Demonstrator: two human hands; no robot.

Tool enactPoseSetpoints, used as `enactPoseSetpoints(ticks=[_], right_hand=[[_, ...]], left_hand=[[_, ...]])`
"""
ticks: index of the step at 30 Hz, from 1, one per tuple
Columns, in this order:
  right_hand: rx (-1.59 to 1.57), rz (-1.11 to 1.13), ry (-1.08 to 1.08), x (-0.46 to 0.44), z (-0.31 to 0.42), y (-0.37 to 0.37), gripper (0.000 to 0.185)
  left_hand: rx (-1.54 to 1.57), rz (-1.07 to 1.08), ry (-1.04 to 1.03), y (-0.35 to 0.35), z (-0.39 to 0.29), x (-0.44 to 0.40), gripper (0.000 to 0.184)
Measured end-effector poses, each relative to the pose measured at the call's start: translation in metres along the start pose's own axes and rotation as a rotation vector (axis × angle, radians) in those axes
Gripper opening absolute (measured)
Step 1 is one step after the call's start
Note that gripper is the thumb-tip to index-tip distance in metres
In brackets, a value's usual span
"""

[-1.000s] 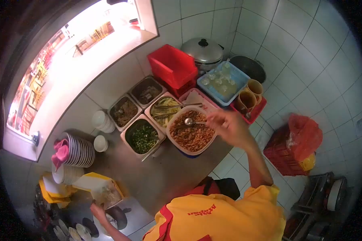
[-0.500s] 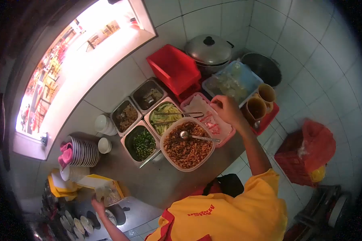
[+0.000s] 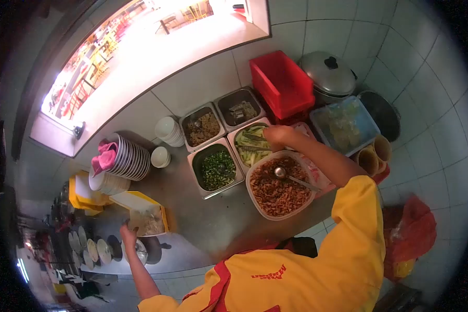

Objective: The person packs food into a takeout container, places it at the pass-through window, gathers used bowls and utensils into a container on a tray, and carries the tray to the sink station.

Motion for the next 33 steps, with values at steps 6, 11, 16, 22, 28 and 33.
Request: enactPoseSetpoints(ticks=[6, 11, 16, 22, 28, 33], right_hand=[[-0.062, -0.042, -0.087, 0.028, -0.004, 0.024, 0.033], [0.011, -0.187, -0.104, 0.055, 0.035, 0.052, 0.018], [0.132, -0.3, -0.162, 0.036, 0.048, 0.058, 0.02], [0.023, -0.329, -0.233, 0.066, 0.045, 0.068, 0.033], [0.113, -0.268, -0.323, 0.033, 0.044, 0.047, 0.028], [0.04, -0.352, -0.337, 0.056, 0.046, 0.064, 0.027]], left_hand=[[0.008, -0.08, 0.027, 0.027, -0.007, 0.028, 0.04], [0.018, -0.107, 0.051, 0.037, -0.014, 0.039, 0.036], [0.052, -0.121, 0.047, 0.04, -0.008, 0.044, 0.035], [0.07, -0.186, 0.032, 0.057, 0.009, 0.068, 0.034], [0.128, -0.208, -0.026, 0.065, 0.011, 0.075, 0.033], [0.197, -0.238, -0.046, 0.077, 0.026, 0.085, 0.032]])
Point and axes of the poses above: each hand's wrist, its own x-axis away from the middle knuckle, its own y-axis out of the back of the hand, z = x × y, the point moved 10 cm from there along -x, towards the middle knuckle, and after that the axes turned 11 degrees about z, right-handed, at the moved point
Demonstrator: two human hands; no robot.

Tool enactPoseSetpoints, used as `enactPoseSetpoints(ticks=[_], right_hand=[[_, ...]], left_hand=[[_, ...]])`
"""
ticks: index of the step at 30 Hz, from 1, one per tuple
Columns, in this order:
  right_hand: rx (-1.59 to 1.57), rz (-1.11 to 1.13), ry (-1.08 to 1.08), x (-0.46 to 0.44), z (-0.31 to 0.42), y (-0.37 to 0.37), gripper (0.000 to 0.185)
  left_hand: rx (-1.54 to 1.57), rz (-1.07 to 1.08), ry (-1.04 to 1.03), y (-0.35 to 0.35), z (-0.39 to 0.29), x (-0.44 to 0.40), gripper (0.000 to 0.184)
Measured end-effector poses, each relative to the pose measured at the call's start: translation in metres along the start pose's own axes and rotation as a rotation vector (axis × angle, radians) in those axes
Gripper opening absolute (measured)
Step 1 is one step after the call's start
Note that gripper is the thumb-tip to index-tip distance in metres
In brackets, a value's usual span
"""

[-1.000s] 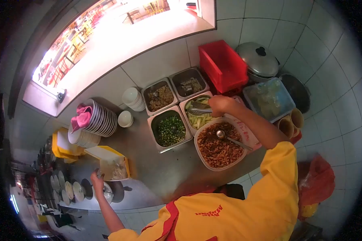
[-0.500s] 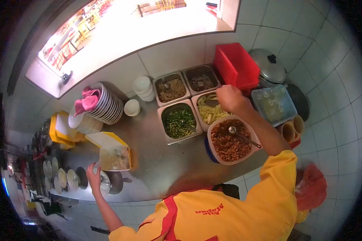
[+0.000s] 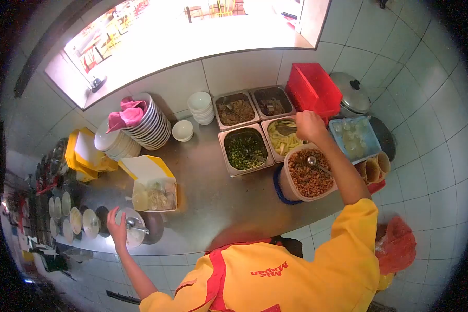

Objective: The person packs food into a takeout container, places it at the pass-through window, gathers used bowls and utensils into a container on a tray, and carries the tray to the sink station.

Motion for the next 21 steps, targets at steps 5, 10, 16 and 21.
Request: enactPoseSetpoints(ticks=[5, 10, 16, 21], right_hand=[[0.065, -0.008, 0.002, -0.005, 0.014, -0.016, 0.026], [0.083, -0.009, -0.048, 0.003, 0.015, 0.005, 0.02], [0.062, -0.153, -0.104, 0.014, -0.003, 0.008, 0.02], [-0.032, -0.103, -0.119, 0.021, -0.011, 0.018, 0.019]], left_hand=[[0.006, -0.026, -0.012, 0.007, 0.015, 0.009, 0.032], [0.034, -0.037, 0.011, 0.01, 0.02, 0.015, 0.03], [0.041, -0.083, 0.012, 0.012, 0.03, 0.027, 0.029], [0.066, -0.069, 0.022, 0.013, 0.03, 0.029, 0.029]])
Point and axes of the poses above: each hand's wrist, its own x-axis away from the middle knuckle, its own y-axis out of the back of the hand, z = x × y, the point moved 10 cm from there along -x, towards the middle knuckle, and after that the axes turned 11 degrees about z, right-handed, at the moved point
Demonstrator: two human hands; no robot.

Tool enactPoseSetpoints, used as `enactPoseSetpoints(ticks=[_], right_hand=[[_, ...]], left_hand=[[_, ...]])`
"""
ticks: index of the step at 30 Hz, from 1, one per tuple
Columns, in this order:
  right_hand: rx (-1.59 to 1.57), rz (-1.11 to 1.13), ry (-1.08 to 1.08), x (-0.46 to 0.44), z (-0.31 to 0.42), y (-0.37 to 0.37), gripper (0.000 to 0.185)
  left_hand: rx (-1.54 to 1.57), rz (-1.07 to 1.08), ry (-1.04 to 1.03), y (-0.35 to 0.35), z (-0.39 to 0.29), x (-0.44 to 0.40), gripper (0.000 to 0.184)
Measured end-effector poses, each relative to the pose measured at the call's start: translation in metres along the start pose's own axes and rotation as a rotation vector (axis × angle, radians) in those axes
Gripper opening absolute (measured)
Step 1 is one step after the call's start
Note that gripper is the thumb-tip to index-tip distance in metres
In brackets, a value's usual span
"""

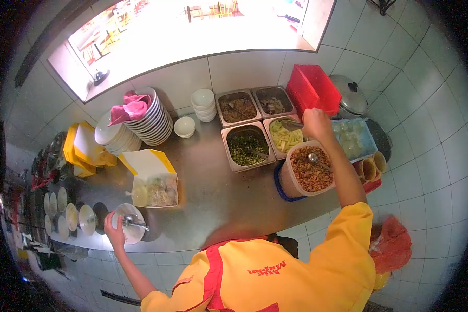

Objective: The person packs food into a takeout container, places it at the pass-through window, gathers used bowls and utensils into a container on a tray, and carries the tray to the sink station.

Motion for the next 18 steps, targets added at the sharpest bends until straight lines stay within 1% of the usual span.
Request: enactPoseSetpoints(ticks=[5, 7, 9, 11, 13, 14, 16, 17, 18], right_hand=[[-0.011, 0.035, -0.004, 0.009, 0.005, 0.023, 0.021], [-0.021, -0.064, 0.02, 0.022, 0.016, 0.047, 0.025], [0.035, -0.153, 0.194, 0.028, 0.033, 0.061, 0.026], [-0.025, -0.217, 0.363, 0.062, 0.077, 0.093, 0.025], [-0.016, -0.363, 0.588, 0.103, 0.132, 0.121, 0.023], [-0.023, -0.352, 0.658, 0.112, 0.164, 0.129, 0.023], [-0.1, -0.116, 0.695, 0.122, 0.227, 0.122, 0.024], [-0.102, -0.067, 0.743, 0.122, 0.259, 0.112, 0.024], [-0.104, -0.024, 0.779, 0.119, 0.289, 0.095, 0.025]], left_hand=[[0.002, -0.005, 0.029, 0.004, -0.006, 0.0, 0.03], [0.022, -0.008, 0.006, 0.005, -0.007, 0.003, 0.03], [0.017, -0.031, 0.013, 0.007, -0.001, 0.008, 0.031], [-0.009, -0.074, 0.039, 0.009, -0.003, 0.015, 0.031], [0.037, -0.058, 0.046, 0.01, -0.014, 0.019, 0.031], [0.06, -0.055, 0.025, 0.01, -0.021, 0.021, 0.032], [0.039, -0.091, -0.01, 0.008, -0.027, 0.028, 0.032], [0.028, -0.111, 0.017, 0.009, -0.028, 0.035, 0.032], [0.043, -0.137, 0.002, 0.01, -0.033, 0.04, 0.032]])
Point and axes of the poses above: each hand's wrist, its own x-axis away from the middle knuckle, its own y-axis out of the back of the hand, z = x × y, the point moved 10 cm from there along -x, towards the middle knuckle, and after that the axes turned 11 degrees about z, right-handed, at the moved point
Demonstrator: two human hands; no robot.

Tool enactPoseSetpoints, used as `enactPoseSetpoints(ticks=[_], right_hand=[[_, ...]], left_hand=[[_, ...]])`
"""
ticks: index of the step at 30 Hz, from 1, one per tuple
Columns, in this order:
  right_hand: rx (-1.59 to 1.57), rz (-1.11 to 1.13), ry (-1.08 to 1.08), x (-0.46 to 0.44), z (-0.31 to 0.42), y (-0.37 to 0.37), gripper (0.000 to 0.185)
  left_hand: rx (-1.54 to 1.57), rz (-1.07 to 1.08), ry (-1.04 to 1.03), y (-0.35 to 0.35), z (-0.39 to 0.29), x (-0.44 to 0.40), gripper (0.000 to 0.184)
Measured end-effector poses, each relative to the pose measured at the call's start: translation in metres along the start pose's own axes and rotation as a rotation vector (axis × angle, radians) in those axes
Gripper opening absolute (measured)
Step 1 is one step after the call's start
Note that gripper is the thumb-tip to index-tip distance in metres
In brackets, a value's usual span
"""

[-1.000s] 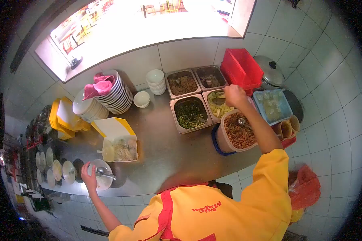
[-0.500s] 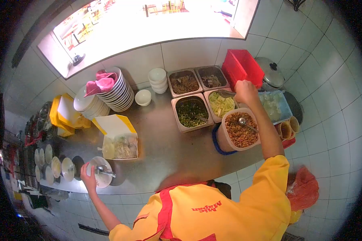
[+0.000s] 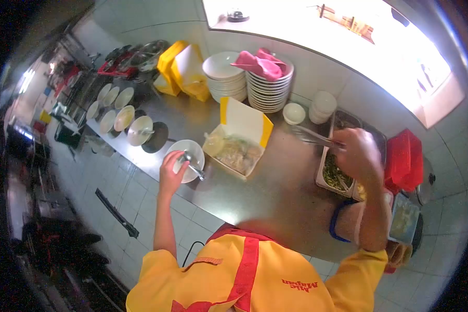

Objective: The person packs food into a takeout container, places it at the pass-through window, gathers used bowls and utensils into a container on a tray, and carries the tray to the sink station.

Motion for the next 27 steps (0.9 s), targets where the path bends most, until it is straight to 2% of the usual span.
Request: enactPoseSetpoints(ticks=[3, 4, 5, 6, 7, 10, 11, 13, 14, 15, 18, 19, 20, 22, 25, 27], right_hand=[[0.01, 0.114, 0.052, -0.066, 0.064, -0.066, 0.028], [0.028, -0.002, 0.142, -0.088, 0.085, -0.089, 0.025], [0.133, 0.174, 0.114, -0.113, 0.108, -0.121, 0.019], [0.152, 0.09, 0.223, -0.132, 0.129, -0.147, 0.014], [0.121, 0.057, 0.223, -0.151, 0.13, -0.177, 0.011], [0.131, -0.018, 0.226, -0.14, 0.136, -0.171, 0.013], [0.047, -0.053, 0.224, -0.128, 0.127, -0.154, 0.015], [-0.126, -0.142, 0.214, -0.1, 0.096, -0.122, 0.022], [-0.275, -0.117, 0.192, -0.082, 0.077, -0.105, 0.027], [-0.291, -0.089, 0.12, -0.059, 0.062, -0.084, 0.035], [-0.254, -0.164, 0.016, 0.006, -0.008, -0.042, 0.037], [-0.127, -0.144, -0.083, 0.029, -0.032, -0.028, 0.036], [-0.133, -0.126, -0.27, 0.052, -0.061, -0.015, 0.029], [0.279, -0.357, -0.287, 0.096, -0.121, 0.002, 0.021], [0.345, -0.13, -0.818, 0.126, -0.24, -0.004, 0.019], [0.329, -0.02, -0.971, 0.144, -0.287, -0.017, 0.018]], left_hand=[[0.031, -0.052, -0.005, 0.003, 0.003, 0.012, 0.032], [0.043, -0.07, 0.005, 0.005, 0.006, 0.017, 0.032], [0.043, -0.078, 0.009, 0.008, 0.008, 0.022, 0.032], [0.048, -0.068, 0.034, 0.01, 0.012, 0.027, 0.031], [0.053, -0.056, 0.057, 0.012, 0.017, 0.032, 0.031], [0.04, -0.081, 0.113, 0.021, 0.034, 0.051, 0.03], [0.044, -0.08, 0.12, 0.023, 0.039, 0.057, 0.03], [0.071, -0.08, 0.182, 0.027, 0.049, 0.066, 0.029], [0.077, -0.069, 0.179, 0.026, 0.05, 0.068, 0.029], [0.077, -0.084, 0.193, 0.027, 0.052, 0.069, 0.028], [0.084, -0.104, 0.182, 0.025, 0.046, 0.062, 0.027], [0.093, -0.115, 0.166, 0.023, 0.04, 0.058, 0.026], [0.074, -0.11, 0.151, 0.02, 0.036, 0.053, 0.026], [0.068, -0.076, 0.106, 0.008, 0.028, 0.041, 0.025], [0.061, -0.015, 0.077, -0.008, 0.016, 0.027, 0.025], [0.041, 0.002, 0.054, -0.016, 0.005, 0.023, 0.025]])
Point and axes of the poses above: each hand's wrist, its own x-axis away from the middle knuckle, its own y-axis out of the back of the hand, z = x × y, the point moved 10 cm from there along -x, towards the middle knuckle, and after that the axes turned 11 degrees about z, right-handed, at the moved point
